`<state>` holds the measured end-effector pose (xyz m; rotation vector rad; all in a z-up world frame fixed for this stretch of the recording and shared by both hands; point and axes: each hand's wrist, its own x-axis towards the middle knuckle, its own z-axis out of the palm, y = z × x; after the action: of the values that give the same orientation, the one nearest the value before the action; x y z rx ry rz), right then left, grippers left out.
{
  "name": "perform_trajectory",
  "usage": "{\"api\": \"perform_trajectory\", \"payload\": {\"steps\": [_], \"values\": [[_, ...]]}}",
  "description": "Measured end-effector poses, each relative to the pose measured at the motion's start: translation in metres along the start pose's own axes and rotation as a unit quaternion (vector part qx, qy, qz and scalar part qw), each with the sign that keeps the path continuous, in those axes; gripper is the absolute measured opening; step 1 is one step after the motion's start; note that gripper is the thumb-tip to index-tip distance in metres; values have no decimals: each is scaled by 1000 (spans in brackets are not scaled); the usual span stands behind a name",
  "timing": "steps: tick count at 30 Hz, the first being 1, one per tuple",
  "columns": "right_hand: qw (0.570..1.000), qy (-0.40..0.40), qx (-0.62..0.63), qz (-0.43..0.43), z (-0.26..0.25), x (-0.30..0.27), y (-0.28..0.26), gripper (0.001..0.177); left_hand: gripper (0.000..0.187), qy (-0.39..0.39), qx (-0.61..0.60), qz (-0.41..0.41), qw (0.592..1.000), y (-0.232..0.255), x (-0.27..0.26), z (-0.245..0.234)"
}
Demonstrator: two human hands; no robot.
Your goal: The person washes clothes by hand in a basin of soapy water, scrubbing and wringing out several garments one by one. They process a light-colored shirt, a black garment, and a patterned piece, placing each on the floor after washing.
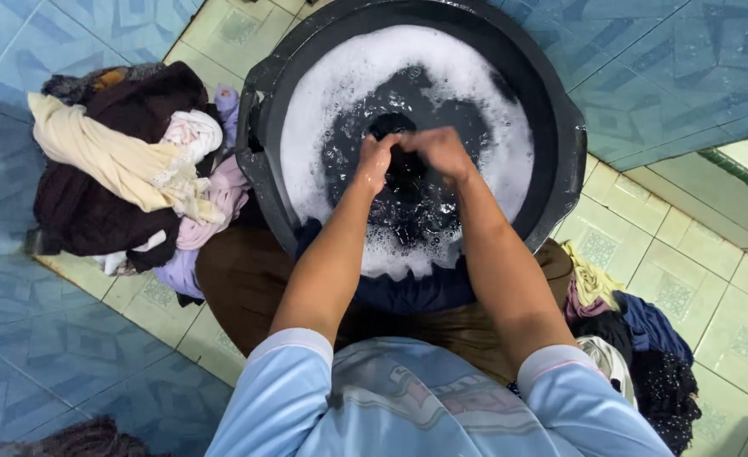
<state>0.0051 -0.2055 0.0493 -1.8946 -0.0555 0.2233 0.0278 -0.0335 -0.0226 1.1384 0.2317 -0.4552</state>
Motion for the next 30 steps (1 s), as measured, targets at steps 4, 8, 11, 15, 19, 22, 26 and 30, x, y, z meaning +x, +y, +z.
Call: {"api": "perform_trajectory", "payload": {"steps": [4,8,11,15,19,22,26,30], "values": [[867,89,395,289,-1,0,-37,53,33,-31,60,82,994,-5,1,4],[860,137,447,205,12,-9,-59,48,48,-79,48,3,996,2,-10,23],[954,292,-73,-4,41,-23,-68,43,72,46,141,-123,981,9,-14,26],[922,231,-236,-204,59,-35,-95,42,67,-48,-43,-103,993,-51,25,-11],[920,288,-249,-91,30,7,-26,43,59,14,179,-140,974,-7,-19,31],[948,315,-51,-7,8,16,9,44,64,-65,181,2,981,12,-33,50],[978,199,57,-9,14,7,55,44,63,-112,-59,-68,990,59,-59,46],[983,-149,99,-32,11,-4,18,64,47,-216,-275,45,936,91,-52,19]]}}
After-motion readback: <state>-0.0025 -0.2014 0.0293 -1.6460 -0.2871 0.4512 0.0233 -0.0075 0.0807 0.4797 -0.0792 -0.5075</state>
